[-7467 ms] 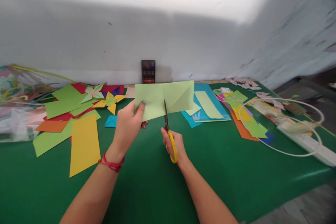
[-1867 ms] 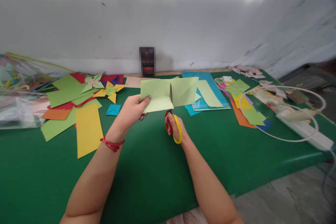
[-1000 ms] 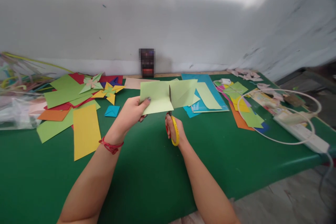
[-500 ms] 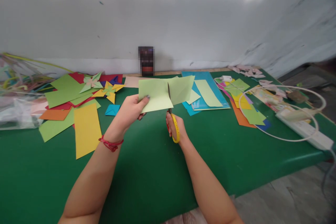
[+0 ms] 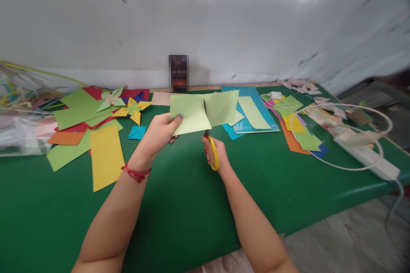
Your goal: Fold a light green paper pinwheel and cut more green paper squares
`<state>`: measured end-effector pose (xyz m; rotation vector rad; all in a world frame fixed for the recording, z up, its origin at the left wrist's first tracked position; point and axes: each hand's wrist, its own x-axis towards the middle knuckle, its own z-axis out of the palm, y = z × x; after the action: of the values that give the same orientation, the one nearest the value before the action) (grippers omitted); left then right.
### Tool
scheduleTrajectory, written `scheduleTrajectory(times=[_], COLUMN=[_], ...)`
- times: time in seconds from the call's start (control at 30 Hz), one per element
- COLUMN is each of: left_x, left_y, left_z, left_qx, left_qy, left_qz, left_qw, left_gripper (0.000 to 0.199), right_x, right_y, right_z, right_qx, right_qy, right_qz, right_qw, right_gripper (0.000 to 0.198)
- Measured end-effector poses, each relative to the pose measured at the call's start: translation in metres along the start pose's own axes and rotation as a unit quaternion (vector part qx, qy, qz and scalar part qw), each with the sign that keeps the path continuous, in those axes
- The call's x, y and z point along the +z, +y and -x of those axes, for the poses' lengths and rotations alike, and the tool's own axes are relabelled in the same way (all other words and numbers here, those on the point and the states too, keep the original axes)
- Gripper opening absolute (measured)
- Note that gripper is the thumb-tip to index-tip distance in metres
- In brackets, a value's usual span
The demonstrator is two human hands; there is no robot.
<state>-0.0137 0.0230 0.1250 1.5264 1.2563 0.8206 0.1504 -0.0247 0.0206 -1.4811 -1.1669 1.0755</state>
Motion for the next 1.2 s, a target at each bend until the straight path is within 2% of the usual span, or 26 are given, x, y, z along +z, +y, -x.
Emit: scheduleTrajectory(times=[0.27, 0.53, 0.7, 0.8, 1.0, 1.2], left_x=[0.004, 0.0, 0.003, 0.005, 0.008, 0.009], left_y=[-0.001, 0.001, -0.001, -0.002, 0.0, 0.0], left_z=[-0.002, -0.001, 0.0, 0.0, 0.002, 0.003], left_qx=[-0.001, -0.002, -0.008, -0.017, -0.015, -0.01], left_qy=[-0.002, 0.01, -0.016, -0.032, -0.043, -0.04], left_qz=[-0.002, -0.012, -0.003, -0.002, -0.009, -0.01], left_qw=[1.0, 1.0, 1.0, 0.999, 0.999, 0.999], left_gripper=[0.031, 0.032, 0.032, 0.03, 0.031, 0.031], right_x=[0.005, 0.001, 0.002, 0.001, 0.003, 0.001], right_y=[0.006, 0.013, 0.016, 0.017, 0.02, 0.012], right_z=[0.0, -0.007, -0.011, -0.013, -0.017, -0.012], right_qx=[0.006, -0.02, -0.039, -0.053, 0.0, 0.002], right_qy=[0.003, -0.071, -0.101, -0.095, -0.063, -0.058], right_qz=[-0.03, -0.046, -0.09, -0.092, -0.091, -0.114], right_qw=[1.0, 0.996, 0.99, 0.99, 0.994, 0.992], right_gripper=[0.044, 0.044, 0.048, 0.045, 0.041, 0.043])
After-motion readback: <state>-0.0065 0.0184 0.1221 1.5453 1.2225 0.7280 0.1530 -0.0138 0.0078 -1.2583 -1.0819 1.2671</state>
